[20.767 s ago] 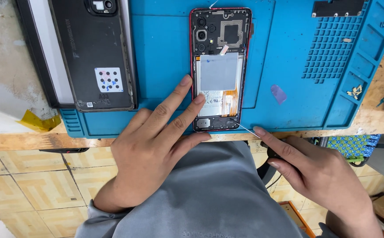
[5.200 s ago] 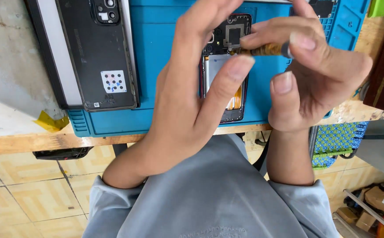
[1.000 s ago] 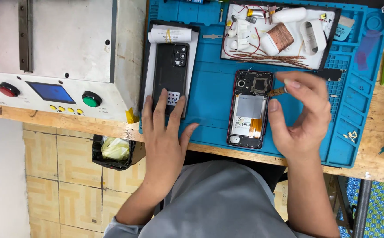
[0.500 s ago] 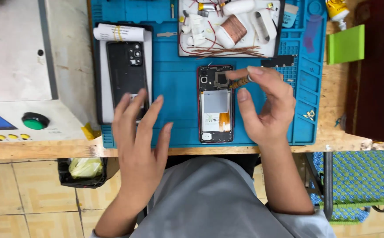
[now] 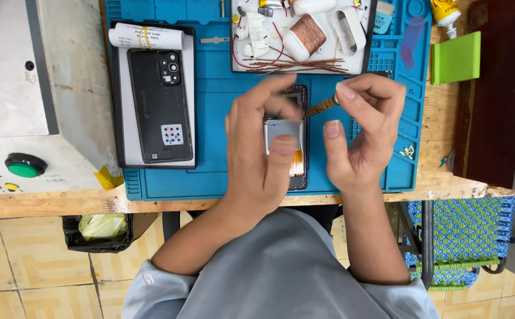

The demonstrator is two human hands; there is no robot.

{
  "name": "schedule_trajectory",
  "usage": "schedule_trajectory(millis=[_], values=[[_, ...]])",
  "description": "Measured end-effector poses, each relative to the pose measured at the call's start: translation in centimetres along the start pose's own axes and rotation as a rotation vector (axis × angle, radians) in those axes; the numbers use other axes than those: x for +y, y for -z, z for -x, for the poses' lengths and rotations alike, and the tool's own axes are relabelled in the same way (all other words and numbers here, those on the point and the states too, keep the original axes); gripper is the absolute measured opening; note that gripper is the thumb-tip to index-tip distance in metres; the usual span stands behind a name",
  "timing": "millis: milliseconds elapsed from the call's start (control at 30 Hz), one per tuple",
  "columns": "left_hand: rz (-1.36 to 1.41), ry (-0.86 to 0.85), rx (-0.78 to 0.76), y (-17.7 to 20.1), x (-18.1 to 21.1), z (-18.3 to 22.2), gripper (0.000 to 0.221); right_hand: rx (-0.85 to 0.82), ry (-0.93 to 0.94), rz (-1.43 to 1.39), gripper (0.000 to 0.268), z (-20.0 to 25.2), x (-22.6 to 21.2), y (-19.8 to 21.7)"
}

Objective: Disassembling and repairing a smartphone using a screwdriver and prying tools

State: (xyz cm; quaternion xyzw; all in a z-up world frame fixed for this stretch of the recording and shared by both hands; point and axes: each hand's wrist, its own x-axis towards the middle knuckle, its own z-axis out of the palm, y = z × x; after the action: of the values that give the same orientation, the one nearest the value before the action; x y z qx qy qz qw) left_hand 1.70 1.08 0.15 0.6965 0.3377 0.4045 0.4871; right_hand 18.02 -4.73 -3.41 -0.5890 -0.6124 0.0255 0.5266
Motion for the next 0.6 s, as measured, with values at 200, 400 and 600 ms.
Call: schedule_trajectory(millis=[200, 400, 600], values=[[0.191, 0.059, -0.017, 0.2, -0.8, 0.6, 0.075, -0.057, -0.013, 0.006, 0.036, 0.4, 0.6, 0.1], [-0.192, 0.075, 0.120, 2.0, 0.0, 0.6, 0.023, -0.069, -0.200, -0.239, 0.074, 1.8, 0.3, -0.8], [-0.554, -0.075, -0.058, 1.8, -1.8, 0.3, 0.031, 0.114, -0.352, -0.484, 0.079, 1.5, -1.1, -0.8]])
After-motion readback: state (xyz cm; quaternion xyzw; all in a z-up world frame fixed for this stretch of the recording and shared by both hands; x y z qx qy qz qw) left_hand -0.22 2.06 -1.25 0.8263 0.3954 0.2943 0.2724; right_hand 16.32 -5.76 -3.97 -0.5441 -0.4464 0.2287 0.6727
